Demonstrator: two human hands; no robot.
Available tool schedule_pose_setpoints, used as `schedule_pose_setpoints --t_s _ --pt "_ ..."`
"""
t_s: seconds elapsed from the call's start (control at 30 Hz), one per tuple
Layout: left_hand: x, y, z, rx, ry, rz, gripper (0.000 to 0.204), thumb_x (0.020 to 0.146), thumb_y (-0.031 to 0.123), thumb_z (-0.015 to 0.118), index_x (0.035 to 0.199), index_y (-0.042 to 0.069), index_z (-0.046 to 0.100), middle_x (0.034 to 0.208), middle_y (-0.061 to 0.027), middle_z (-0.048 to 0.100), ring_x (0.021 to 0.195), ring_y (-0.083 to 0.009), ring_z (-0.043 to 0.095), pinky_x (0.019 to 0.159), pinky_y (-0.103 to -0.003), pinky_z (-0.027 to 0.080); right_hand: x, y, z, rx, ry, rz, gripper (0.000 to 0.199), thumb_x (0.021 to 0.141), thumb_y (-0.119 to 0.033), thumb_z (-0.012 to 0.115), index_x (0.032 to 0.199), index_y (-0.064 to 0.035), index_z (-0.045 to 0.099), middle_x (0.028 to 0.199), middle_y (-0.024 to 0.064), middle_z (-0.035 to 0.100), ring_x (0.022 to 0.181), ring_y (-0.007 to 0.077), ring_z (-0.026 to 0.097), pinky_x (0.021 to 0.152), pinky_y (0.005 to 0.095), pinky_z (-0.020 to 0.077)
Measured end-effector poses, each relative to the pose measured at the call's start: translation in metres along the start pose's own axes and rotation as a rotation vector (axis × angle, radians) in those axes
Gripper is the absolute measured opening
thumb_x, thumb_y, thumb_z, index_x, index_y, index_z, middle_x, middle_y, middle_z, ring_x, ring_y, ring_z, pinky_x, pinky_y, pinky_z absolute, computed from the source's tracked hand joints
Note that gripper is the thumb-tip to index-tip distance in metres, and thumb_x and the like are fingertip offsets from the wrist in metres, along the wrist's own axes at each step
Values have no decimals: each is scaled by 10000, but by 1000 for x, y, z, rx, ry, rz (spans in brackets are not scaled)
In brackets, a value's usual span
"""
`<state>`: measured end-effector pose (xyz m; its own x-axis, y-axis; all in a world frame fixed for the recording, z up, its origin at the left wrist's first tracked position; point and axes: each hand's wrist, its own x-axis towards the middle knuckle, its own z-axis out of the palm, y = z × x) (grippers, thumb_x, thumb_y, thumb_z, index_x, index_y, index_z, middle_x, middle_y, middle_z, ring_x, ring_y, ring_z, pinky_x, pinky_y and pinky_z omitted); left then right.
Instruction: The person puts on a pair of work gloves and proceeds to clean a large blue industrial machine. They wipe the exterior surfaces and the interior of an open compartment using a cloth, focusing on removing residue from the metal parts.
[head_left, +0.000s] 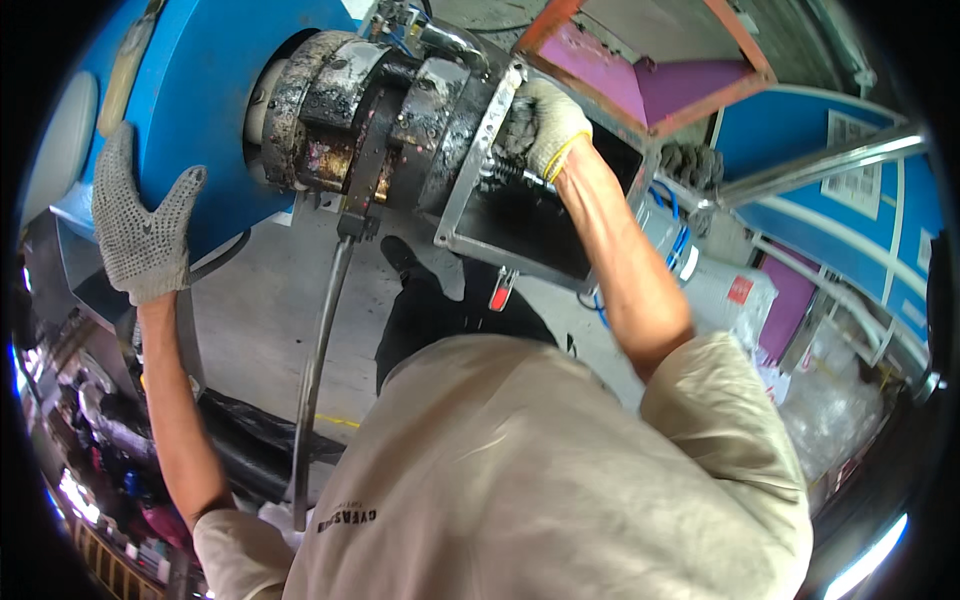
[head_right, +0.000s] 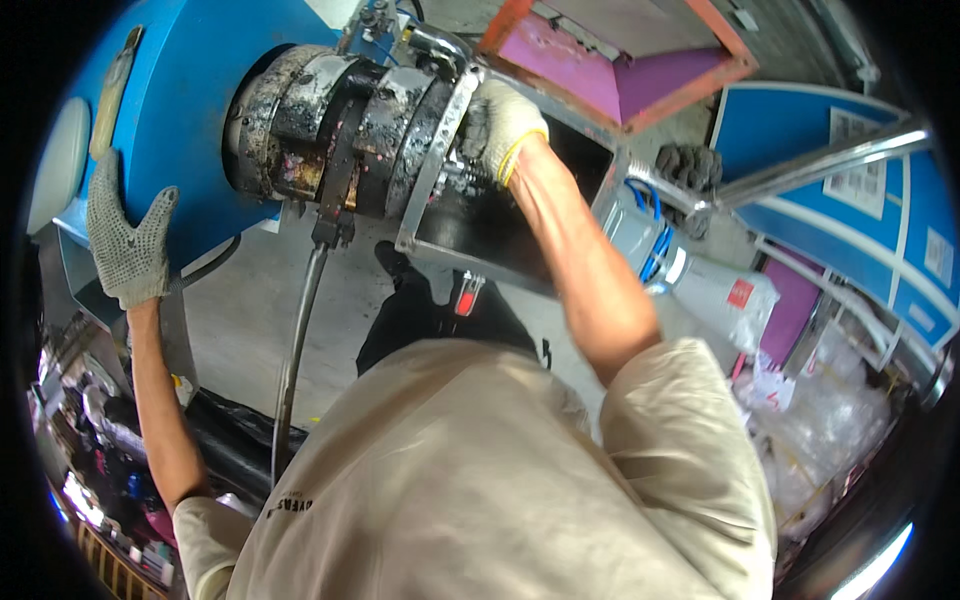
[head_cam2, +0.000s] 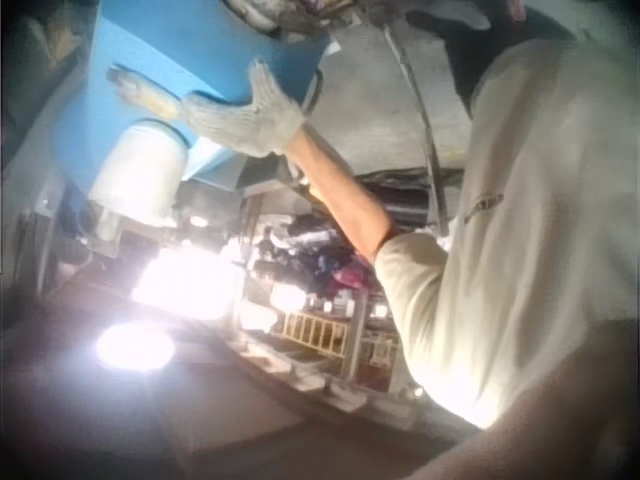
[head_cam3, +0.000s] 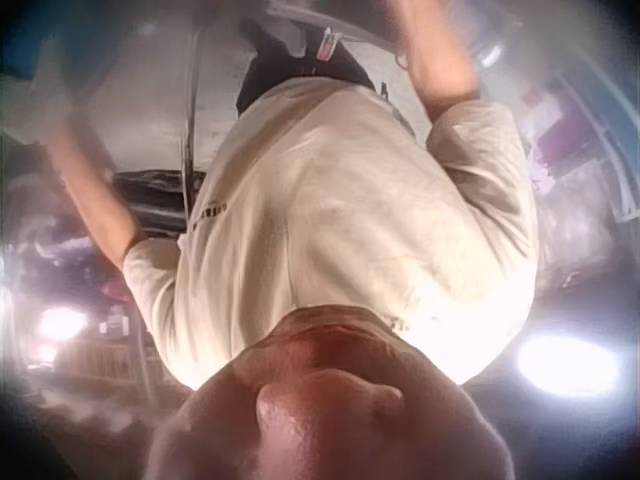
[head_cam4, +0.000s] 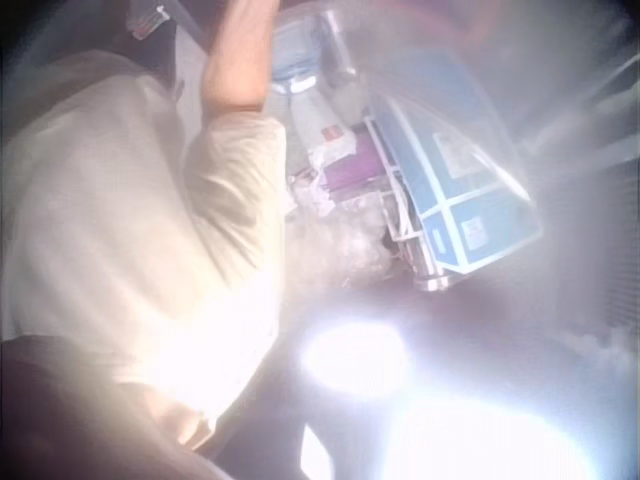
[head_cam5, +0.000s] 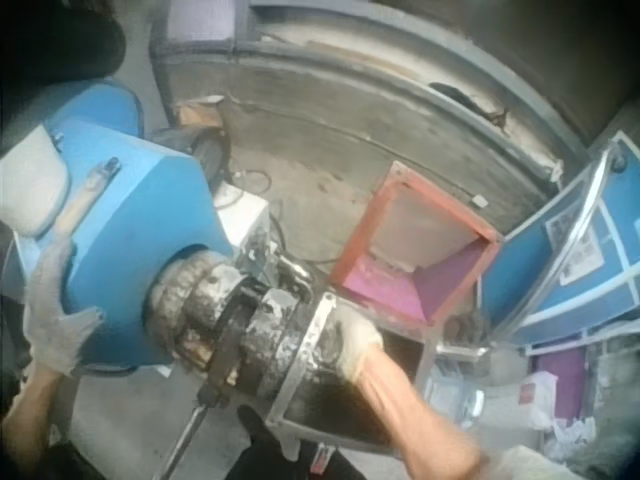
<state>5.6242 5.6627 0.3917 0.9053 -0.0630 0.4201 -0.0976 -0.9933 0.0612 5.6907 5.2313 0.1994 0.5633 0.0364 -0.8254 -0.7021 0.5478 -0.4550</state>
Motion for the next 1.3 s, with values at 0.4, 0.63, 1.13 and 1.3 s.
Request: schedule_pose_setpoints --t_s 0.4,0.63,1.13,1.3 --pt "-12 -3 0 10 -2 40 933 751 474 885 1482 17 529 1470 -214 566 1398 -380 501 1191 -472 371 -56 43 -3 -1633 161 -735 225 881 -274 684 1008 -115 779 1121 152 744 1034 352 699 933 427 549" --pt "-11 -1 -1 22 -10 15 902 768 468 871 1484 35 533 1473 -197 569 1423 -373 474 1198 -477 355 -40 27 -1 -1358 154 -535 175 810 -279 730 857 -113 757 937 159 740 887 350 715 819 412 557" --pt "-13 7 -4 57 -32 27 850 783 372 878 1478 21 536 1475 -213 564 1418 -397 472 1199 -492 339 -58 54 -29 -1729 -14 -1131 197 892 -219 644 980 -54 707 956 169 696 968 377 688 853 476 561" --pt "-10 10 -4 99 -39 59 853 791 387 870 1492 41 527 1487 -198 557 1429 -396 459 1203 -490 334 -41 24 -37 -2008 -257 -1345 146 856 -147 639 955 -39 645 885 150 675 876 370 694 790 472 564"
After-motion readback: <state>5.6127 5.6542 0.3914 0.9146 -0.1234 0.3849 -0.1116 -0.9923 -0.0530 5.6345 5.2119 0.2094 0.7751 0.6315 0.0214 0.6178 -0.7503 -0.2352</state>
